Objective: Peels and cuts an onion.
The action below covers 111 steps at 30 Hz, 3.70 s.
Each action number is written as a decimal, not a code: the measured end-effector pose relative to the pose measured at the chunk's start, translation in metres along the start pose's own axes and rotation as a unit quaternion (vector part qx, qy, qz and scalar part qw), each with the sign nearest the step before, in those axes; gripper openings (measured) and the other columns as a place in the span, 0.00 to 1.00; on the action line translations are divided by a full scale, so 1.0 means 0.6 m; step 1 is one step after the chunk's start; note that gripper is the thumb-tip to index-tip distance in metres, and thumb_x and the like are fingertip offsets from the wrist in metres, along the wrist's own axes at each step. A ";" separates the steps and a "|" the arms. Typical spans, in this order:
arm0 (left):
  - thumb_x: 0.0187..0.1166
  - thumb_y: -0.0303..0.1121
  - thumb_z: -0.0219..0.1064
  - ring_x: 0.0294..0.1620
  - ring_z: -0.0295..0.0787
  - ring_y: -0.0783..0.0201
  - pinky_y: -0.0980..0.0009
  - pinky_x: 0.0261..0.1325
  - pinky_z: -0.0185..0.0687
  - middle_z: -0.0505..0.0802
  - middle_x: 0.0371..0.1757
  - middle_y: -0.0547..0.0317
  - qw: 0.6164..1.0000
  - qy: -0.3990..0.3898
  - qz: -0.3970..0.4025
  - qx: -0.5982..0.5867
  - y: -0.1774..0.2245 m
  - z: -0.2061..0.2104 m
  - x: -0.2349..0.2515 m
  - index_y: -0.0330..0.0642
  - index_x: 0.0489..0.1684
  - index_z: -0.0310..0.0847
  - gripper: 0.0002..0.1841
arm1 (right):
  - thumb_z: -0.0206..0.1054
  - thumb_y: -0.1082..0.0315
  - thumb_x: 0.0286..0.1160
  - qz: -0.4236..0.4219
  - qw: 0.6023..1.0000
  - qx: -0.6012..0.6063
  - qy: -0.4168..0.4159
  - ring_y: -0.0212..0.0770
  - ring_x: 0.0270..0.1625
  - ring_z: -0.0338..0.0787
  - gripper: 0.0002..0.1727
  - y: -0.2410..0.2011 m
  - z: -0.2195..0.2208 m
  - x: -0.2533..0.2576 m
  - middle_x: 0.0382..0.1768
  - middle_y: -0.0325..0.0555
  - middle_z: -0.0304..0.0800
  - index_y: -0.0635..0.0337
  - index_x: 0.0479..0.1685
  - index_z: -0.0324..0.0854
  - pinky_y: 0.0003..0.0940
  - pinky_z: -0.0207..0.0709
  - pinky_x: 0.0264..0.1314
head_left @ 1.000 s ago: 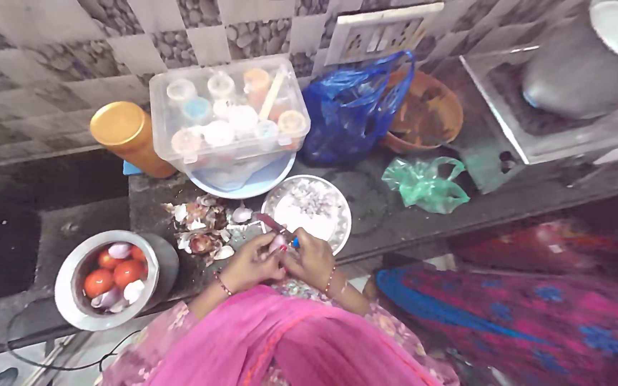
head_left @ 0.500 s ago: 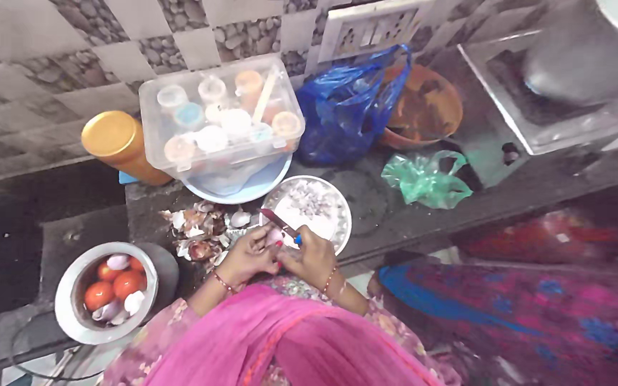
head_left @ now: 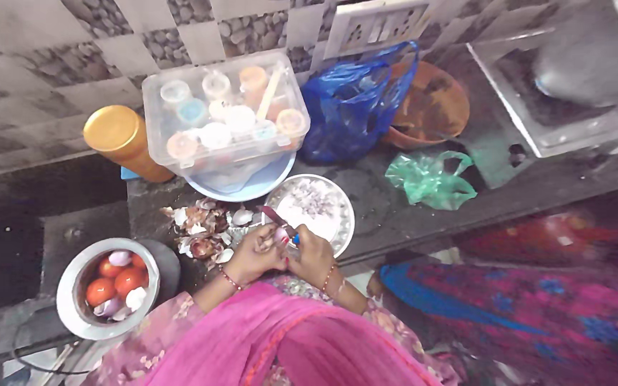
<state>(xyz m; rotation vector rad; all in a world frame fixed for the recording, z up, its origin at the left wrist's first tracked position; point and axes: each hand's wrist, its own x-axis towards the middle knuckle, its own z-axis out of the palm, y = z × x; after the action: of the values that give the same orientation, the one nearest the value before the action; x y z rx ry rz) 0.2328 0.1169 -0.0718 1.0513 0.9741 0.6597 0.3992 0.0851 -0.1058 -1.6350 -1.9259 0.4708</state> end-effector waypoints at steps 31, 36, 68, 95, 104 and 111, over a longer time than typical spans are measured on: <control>0.59 0.16 0.69 0.42 0.89 0.75 0.78 0.47 0.86 0.91 0.52 0.54 0.994 0.096 -0.037 -0.039 -0.030 0.036 0.037 0.24 0.71 0.70 0.32 | 0.70 0.59 0.71 0.176 0.959 -0.050 -0.217 0.61 0.46 0.94 0.18 -0.019 -0.011 0.030 0.38 0.60 0.93 0.67 0.50 0.85 0.60 0.82 0.45; 0.58 0.18 0.71 0.50 0.88 0.74 0.77 0.54 0.86 0.89 0.57 0.52 0.993 0.094 0.002 -0.067 -0.042 0.038 0.042 0.22 0.72 0.68 0.34 | 0.72 0.60 0.68 0.151 0.975 -0.025 -0.159 0.62 0.42 0.95 0.20 -0.008 0.002 0.018 0.35 0.61 0.93 0.68 0.51 0.88 0.62 0.82 0.42; 0.69 0.26 0.70 0.36 0.81 0.78 0.79 0.46 0.80 0.87 0.41 0.54 0.990 0.034 0.018 0.137 -0.024 0.048 0.049 0.22 0.72 0.69 0.30 | 0.73 0.61 0.62 0.123 0.988 0.052 -0.081 0.57 0.35 0.92 0.14 0.019 0.009 0.010 0.27 0.56 0.90 0.66 0.34 0.87 0.59 0.80 0.37; 0.69 0.21 0.69 0.48 0.85 0.75 0.76 0.53 0.84 0.85 0.55 0.51 0.999 0.011 -0.015 -0.029 -0.029 0.056 0.067 0.25 0.76 0.60 0.33 | 0.73 0.63 0.66 0.182 0.960 0.154 -0.146 0.52 0.43 0.92 0.16 0.027 0.002 0.031 0.35 0.56 0.92 0.70 0.44 0.87 0.55 0.82 0.50; 0.73 0.17 0.64 0.45 0.85 0.73 0.75 0.51 0.83 0.85 0.50 0.53 0.994 0.040 -0.068 -0.082 -0.042 0.067 0.079 0.23 0.69 0.67 0.24 | 0.73 0.64 0.64 0.269 0.925 0.171 -0.205 0.47 0.43 0.88 0.12 0.030 0.008 0.030 0.36 0.51 0.88 0.65 0.40 0.86 0.53 0.79 0.48; 0.78 0.20 0.64 0.44 0.85 0.71 0.74 0.51 0.83 0.86 0.48 0.52 0.990 0.081 -0.084 -0.084 -0.045 0.066 0.093 0.24 0.65 0.72 0.18 | 0.68 0.61 0.71 0.288 0.919 0.153 -0.221 0.46 0.43 0.88 0.12 0.032 0.020 0.043 0.35 0.50 0.88 0.63 0.36 0.85 0.53 0.79 0.48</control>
<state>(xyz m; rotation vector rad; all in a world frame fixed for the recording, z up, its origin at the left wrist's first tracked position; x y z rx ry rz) 0.2931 0.1370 -0.1087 0.7658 1.1143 0.6819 0.4041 0.1152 -0.1216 -1.9779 -1.5014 1.4073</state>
